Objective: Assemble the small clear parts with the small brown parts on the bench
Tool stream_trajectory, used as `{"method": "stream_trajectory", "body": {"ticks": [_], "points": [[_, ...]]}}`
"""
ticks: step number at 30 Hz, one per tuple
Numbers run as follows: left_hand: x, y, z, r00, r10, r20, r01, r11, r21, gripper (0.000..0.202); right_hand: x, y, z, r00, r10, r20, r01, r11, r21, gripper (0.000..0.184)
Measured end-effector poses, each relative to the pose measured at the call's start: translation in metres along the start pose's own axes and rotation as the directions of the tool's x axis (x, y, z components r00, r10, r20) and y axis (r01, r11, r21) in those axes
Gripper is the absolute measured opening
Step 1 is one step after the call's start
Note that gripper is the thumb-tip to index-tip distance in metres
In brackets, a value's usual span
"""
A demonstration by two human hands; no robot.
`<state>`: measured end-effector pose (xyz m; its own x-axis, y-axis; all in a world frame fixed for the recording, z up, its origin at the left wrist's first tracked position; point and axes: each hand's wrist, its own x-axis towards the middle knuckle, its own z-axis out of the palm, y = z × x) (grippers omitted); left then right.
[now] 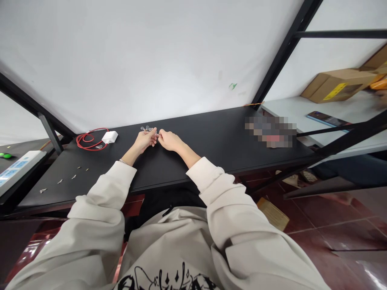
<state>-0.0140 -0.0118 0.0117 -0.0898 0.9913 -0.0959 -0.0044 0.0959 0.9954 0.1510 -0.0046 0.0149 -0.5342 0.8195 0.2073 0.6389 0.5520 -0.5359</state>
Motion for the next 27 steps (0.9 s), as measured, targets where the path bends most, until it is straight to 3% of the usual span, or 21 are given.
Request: {"method": "stream_trajectory", "body": {"ticks": [5, 12, 20, 27], "points": [[0.0, 0.0, 0.0, 1.0, 0.015, 0.01, -0.015, 0.999, -0.028, 0.04, 0.001, 0.001, 0.001, 1.0, 0.008, -0.022, -0.007, 0.999, 0.046, 0.016], [0.004, 0.001, -0.005, 0.996, 0.075, -0.056, -0.079, 0.994, -0.069, 0.037, 0.004, 0.011, 0.001, 0.997, -0.013, -0.075, 0.027, 0.981, 0.191, 0.021], [0.003, 0.001, -0.003, 0.993, 0.078, -0.087, -0.077, 0.997, 0.005, 0.028, 0.003, 0.014, -0.004, 0.994, 0.05, -0.094, -0.039, 0.993, 0.111, 0.017], [0.004, -0.001, -0.004, 0.99, 0.098, -0.101, -0.095, 0.995, 0.034, 0.023, 0.007, 0.02, -0.005, 0.985, 0.084, -0.151, -0.052, 0.977, 0.205, 0.021]]}}
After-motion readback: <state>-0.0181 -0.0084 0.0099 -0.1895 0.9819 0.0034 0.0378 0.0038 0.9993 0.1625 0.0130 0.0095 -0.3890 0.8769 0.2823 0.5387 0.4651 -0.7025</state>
